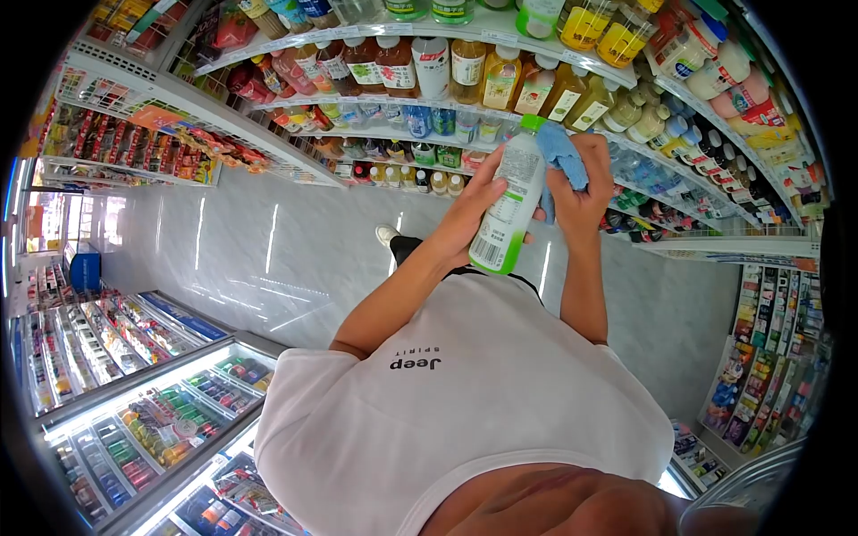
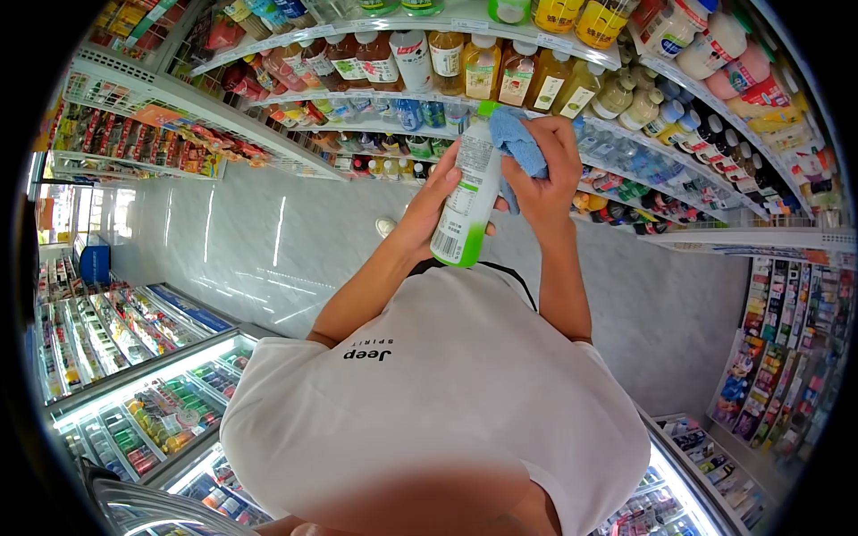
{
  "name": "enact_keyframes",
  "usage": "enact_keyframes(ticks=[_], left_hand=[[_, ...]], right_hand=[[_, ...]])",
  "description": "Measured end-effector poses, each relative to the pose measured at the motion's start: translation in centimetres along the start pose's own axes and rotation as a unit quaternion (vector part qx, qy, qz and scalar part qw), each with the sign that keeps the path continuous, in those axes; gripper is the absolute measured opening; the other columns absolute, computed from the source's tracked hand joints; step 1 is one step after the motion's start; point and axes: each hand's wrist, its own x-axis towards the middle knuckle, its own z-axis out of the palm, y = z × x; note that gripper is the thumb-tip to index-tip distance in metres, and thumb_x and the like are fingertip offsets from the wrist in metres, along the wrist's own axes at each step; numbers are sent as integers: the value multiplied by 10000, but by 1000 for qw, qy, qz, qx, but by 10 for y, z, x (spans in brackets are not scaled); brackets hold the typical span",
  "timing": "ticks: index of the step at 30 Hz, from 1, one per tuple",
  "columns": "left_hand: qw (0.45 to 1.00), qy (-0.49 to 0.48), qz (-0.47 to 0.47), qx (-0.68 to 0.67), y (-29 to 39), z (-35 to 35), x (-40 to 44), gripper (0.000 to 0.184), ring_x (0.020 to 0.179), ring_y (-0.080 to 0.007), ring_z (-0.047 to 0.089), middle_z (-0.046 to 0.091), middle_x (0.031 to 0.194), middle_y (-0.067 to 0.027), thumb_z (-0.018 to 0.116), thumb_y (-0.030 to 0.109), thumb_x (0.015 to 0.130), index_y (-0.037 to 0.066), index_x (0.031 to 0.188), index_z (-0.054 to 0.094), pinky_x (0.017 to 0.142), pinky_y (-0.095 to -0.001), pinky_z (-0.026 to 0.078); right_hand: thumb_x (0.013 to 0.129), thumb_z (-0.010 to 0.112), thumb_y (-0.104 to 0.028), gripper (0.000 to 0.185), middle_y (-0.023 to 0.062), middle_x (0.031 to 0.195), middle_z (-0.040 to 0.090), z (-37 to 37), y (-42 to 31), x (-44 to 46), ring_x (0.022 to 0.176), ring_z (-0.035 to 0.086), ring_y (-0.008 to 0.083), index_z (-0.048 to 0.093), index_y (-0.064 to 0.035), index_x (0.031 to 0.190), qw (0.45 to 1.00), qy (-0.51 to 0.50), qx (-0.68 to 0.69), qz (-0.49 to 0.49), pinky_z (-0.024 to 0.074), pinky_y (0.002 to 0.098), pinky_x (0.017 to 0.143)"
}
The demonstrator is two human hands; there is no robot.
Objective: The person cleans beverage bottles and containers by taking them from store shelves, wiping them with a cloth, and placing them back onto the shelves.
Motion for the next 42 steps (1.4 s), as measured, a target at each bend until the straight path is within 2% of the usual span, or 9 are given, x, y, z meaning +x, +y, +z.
enact_keyframes(ticks=[10,13,16,19,22,29,32,37,42], left_hand=[[995,35,-9,95,16,8,1,615,952,-286,692,604,1234,-116,434,374,1053,242,1587,160,769,-407,604],[990,76,22,115,13,15,-2,598,954,-255,692,627,1182,-113,433,418,1052,171,1562,244,765,-391,603],[992,67,-20,107,11,-2,1,481,962,-304,695,623,1225,-127,403,400,1065,97,1438,392,801,-422,598],[990,49,-20,128,14,-7,2,428,985,-285,696,646,1172,-123,410,406,1062,73,1323,470,806,-403,597],[988,82,-9,131,16,-2,4,421,977,-270,700,646,1171,-116,424,398,1059,86,1337,471,799,-384,594],[988,141,-39,40,20,5,9,442,959,-221,671,652,1128,-73,476,427,1032,115,1346,484,816,-385,569],[988,145,-58,3,18,-4,12,444,972,-197,659,649,1130,-58,487,444,1024,125,1331,512,819,-376,562],[985,137,-80,-63,22,-9,17,329,949,-123,621,622,1061,0,549,400,1010,167,1242,547,784,-326,533],[985,147,-68,-56,21,-8,21,468,1044,-174,645,654,1175,-44,460,446,1033,98,1333,547,867,-349,541]], right_hand=[[672,737,-41,399,101,966,566,0,2,1,851,587,229,689,16,1063,999,3,-37,-32,483,318,740],[658,747,-36,411,103,965,567,2,2,0,845,586,229,692,12,1062,998,-10,-40,-53,484,318,736],[652,753,-37,417,104,969,566,2,-2,-1,840,585,229,692,10,1062,997,-19,-45,-61,484,318,730],[650,754,-37,420,102,966,567,2,0,-1,834,585,227,694,8,1063,997,-14,-47,-67,485,319,716],[650,759,-38,423,98,956,569,4,0,-1,828,586,225,696,4,1066,997,-19,-45,-60,485,317,704],[669,735,-20,403,111,978,580,6,-3,-3,862,586,241,679,35,1064,997,-47,-54,-25,476,322,767],[664,764,-17,400,88,949,578,8,-6,-2,816,600,214,709,-12,1060,996,-59,-49,-47,492,309,682],[671,758,-23,397,80,935,579,10,-9,-4,798,619,201,709,-14,1065,994,-89,-47,-34,500,292,675],[673,747,-41,392,81,928,579,11,-9,-8,814,618,212,708,-18,1062,996,-90,-29,-7,501,300,701]])
